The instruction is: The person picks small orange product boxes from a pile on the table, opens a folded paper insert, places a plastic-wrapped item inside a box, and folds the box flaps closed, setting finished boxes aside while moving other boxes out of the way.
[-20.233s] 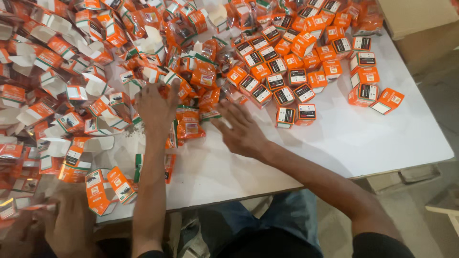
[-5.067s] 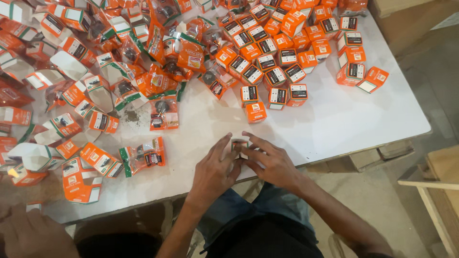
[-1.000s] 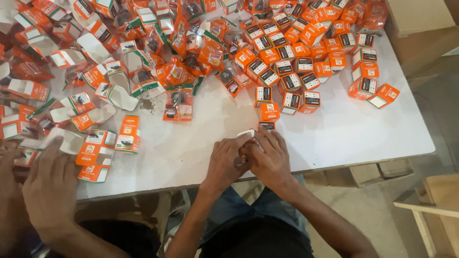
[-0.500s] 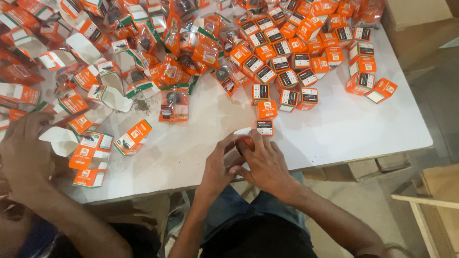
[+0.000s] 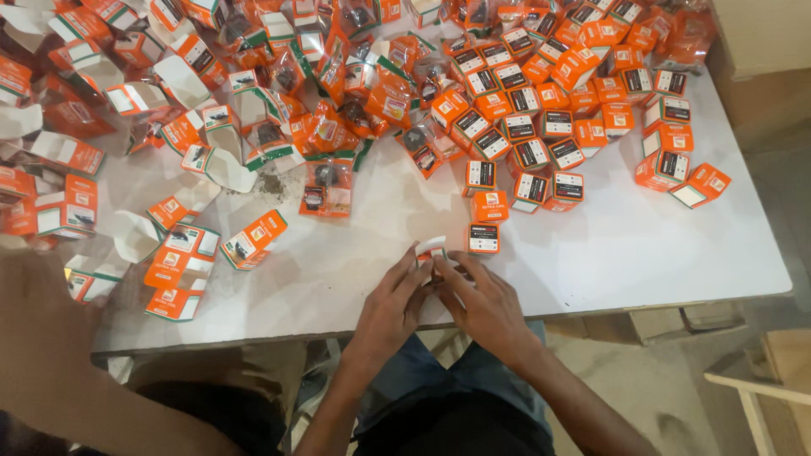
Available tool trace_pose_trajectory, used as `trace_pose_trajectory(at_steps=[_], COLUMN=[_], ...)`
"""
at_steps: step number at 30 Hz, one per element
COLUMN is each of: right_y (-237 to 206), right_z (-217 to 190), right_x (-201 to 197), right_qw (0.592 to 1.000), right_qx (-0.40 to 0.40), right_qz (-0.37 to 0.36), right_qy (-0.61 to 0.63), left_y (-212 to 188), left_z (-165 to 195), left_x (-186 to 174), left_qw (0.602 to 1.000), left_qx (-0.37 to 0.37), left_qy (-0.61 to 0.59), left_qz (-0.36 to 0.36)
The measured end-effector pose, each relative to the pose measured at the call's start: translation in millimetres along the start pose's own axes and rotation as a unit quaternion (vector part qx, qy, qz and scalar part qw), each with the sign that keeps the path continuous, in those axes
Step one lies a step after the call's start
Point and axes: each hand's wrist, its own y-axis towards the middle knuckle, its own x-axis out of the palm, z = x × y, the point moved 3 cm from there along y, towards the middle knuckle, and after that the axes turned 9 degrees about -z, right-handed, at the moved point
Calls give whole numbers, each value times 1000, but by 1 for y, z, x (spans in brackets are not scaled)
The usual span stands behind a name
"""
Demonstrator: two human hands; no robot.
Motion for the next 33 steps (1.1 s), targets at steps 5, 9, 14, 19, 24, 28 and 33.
trace_pose_trajectory(at_steps=[5, 9, 14, 19, 24, 28, 33], right_y=[10, 12, 8, 10, 10, 10, 8], right_z=[8, 20, 19, 14, 10, 12, 14], right_x=[0, -1, 2, -4, -11, -11, -15], right_qw=[999, 997, 998, 999, 995, 991, 985], right_qx=[-21, -56, -35, -20, -86, -114, -151], right_qz=[-24, 22, 32, 16, 41, 46, 56], right_qy=[-5, 55, 33, 23, 17, 43, 54], left_y=[9, 17, 16, 18, 19, 23, 27], left_z=[20, 26, 23, 4, 3, 5, -2], left_x=[-7, -12, -9, -3, -12, -16, -15], left_qw=[994, 996, 984, 998, 997, 992, 988], left_qx=[49, 52, 77, 42, 64, 53, 155], left_qy=[100, 65, 162, 34, 31, 89, 18], left_qz=[12, -10, -10, -24, -19, -69, -14])
